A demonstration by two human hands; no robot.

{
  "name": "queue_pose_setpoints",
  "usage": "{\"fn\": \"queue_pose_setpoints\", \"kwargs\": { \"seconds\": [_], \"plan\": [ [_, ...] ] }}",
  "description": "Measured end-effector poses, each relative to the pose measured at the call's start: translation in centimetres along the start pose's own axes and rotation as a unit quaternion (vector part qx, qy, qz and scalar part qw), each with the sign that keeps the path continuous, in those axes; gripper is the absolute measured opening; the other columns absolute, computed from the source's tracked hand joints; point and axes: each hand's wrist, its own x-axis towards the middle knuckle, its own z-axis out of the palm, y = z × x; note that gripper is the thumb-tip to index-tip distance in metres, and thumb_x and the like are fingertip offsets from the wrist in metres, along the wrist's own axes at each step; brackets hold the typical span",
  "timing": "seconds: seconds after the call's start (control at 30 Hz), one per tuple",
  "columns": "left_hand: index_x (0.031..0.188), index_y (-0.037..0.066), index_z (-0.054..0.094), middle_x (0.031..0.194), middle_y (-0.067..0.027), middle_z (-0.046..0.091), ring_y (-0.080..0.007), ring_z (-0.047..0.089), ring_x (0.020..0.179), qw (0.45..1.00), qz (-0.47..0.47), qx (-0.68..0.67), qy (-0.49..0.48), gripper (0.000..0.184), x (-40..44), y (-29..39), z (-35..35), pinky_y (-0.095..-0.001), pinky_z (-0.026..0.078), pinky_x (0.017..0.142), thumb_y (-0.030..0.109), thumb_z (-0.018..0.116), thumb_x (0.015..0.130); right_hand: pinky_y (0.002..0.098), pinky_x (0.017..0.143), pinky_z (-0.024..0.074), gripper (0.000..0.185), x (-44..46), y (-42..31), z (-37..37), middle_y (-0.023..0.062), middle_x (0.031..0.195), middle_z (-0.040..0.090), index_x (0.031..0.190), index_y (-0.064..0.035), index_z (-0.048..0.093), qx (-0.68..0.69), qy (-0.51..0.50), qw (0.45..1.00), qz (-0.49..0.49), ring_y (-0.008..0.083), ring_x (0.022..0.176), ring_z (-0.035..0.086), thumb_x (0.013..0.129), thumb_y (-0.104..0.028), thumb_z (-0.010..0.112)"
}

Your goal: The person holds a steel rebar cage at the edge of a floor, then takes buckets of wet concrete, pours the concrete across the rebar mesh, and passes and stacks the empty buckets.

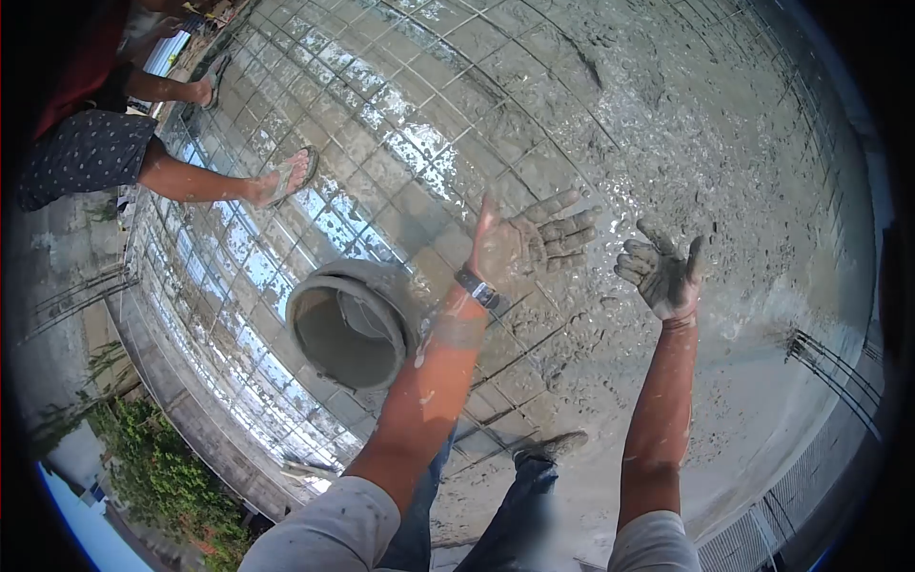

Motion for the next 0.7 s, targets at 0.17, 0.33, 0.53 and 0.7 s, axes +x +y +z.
{"fn": "queue_pose_setpoints", "kwargs": {
  "seconds": [0.17, 0.33, 0.53, 0.7],
  "plan": [
    [0.145, 0.018, 0.02, 0.15, -0.007, 0.02, -0.0268, 0.019, 0.138, 0.84, -0.293, 0.449, -0.082, 0.078, -3.0, -12.9, 14.0, -0.0532, 0.01, 0.111, 0.058, 0.047, 0.084, 0.0428, 0.104, 0.0323, 0.072, -9.4, 23.1, 20.1, 0.0246, 0.134, 0.042, 0.135, -0.0054, 0.04, 0.096, 0.162, 0.938, 0.291, 0.0367, 0.127, 0.037, 0.08, -0.046, 0.064],
    [0.14, 0.009, 0.03, 0.139, -0.0191, 0.037, -0.0316, 0.031, 0.132, 0.833, -0.41, 0.373, 0.002, 0.086, -10.3, -14.3, 11.3, -0.0459, 0.024, 0.108, 0.065, 0.05, 0.078, 0.0429, 0.1, 0.0372, 0.068, -15.3, 24.7, 18.7, 0.0229, 0.128, 0.047, 0.131, -0.0058, 0.044, -0.02, 0.067, 0.95, 0.303, 0.036, 0.116, 0.049, 0.079, -0.043, 0.066],
    [0.134, -0.006, 0.033, 0.132, -0.0281, 0.043, -0.0365, 0.042, 0.124, 0.782, -0.535, 0.309, 0.079, 0.09, -14.6, -9.8, 4.6, -0.0413, 0.035, 0.103, 0.061, 0.055, 0.078, 0.0367, 0.086, 0.0459, 0.054, -3.9, 13.6, 13.8, 0.0201, 0.105, 0.063, 0.117, 0.0011, 0.055, 0.074, 0.059, 0.98, 0.173, 0.03, 0.099, 0.06, 0.081, -0.037, 0.067],
    [0.137, 0.011, 0.033, 0.116, -0.0257, 0.055, -0.034, 0.053, 0.109, 0.784, -0.539, 0.229, 0.208, 0.076, -16.4, -6.4, -1.7, -0.0426, 0.041, 0.093, 0.056, 0.058, 0.081, 0.034, 0.083, 0.0467, 0.053, 6.0, -4.2, 11.7, 0.017, 0.102, 0.064, 0.118, 0.0019, 0.054, 0.166, 0.011, 0.986, 0.012, 0.0246, 0.095, 0.061, 0.083, -0.037, 0.066]
  ]
}}
